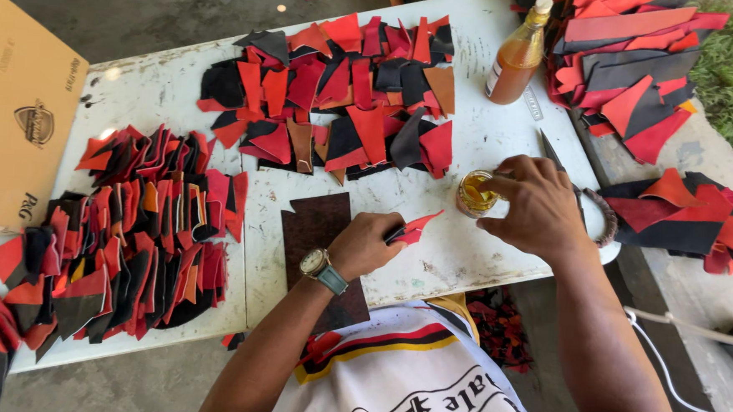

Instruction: The person picks up triangular red and black foam pieces from piles on the table, applies glue from a small jar onto a piece, presses matching pieces together, and stacks the glued pairs on a growing pile, occasionally reaching for more pieces or the glue jar.

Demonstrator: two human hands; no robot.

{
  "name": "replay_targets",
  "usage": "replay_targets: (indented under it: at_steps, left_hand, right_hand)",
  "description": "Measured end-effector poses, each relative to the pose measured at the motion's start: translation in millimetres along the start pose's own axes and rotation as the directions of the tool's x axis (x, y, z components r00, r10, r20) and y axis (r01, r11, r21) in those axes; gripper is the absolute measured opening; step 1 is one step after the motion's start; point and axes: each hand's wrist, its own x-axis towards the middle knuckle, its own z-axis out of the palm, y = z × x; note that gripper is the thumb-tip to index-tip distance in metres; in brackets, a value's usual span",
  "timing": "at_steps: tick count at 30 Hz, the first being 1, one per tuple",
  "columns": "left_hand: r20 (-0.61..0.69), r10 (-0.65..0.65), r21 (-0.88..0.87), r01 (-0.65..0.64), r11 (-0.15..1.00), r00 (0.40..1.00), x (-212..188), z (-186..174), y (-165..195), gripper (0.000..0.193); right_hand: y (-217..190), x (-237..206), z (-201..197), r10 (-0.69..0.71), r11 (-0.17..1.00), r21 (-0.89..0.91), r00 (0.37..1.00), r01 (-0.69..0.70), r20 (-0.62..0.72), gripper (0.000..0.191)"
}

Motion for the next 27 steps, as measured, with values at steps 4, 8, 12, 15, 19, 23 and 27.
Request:
replay_targets:
  at_steps: [4,8,12,15,19,23,27]
  left_hand:
    - [0.026,-0.033,0.037,0.032,0.999,0.999,1.2,-0.8,-7.5,0.028]
    - [0.058,0.008,0.097,-0.014,0.995,0.998,1.0,2.7,-8.5,0.024]
    - [-0.109,-0.092,-0.295,0.056,0.954,0.990,-6.9,7.3,-3.9,0.021]
    - [-0.116,-0.318,-0.952,-0.014,0.306,0.941,-8.6,7.9,-1.5,0.030]
    - [0.037,-0.365,-0.985,-0.028,-0.172,0.930,-24.9,9.5,2.2,0.032]
    - [0.020,-0.380,-0.984,-0.049,-0.169,0.925,-26.6,9.1,8.5,0.032]
    - [0.000,-0.373,-0.977,-0.079,-0.196,0.928,-23.6,6.8,25.9,0.034]
  right_hand:
    - [-1.2,16.4,7.3,0.019,0.996,-0.095,0.982,-0.001,0.187,0.056]
    - [0.7,25.7,14.9,0.034,0.991,-0.131,0.964,0.000,0.263,0.057]
    - [0.1,31.2,15.0,0.039,0.982,-0.185,0.941,0.026,0.337,0.058]
    - [8.9,19.1,4.2,-0.055,0.998,-0.029,0.986,0.060,0.158,0.057]
    - [13.8,-11.2,-5.2,-0.088,0.995,0.054,0.996,0.088,-0.005,0.054]
    - [7.4,-34.4,-22.1,-0.087,0.984,0.147,0.993,0.099,-0.083,0.046]
    - [-19.1,-48.3,-34.5,-0.083,0.745,0.618,0.954,0.252,-0.289,0.046]
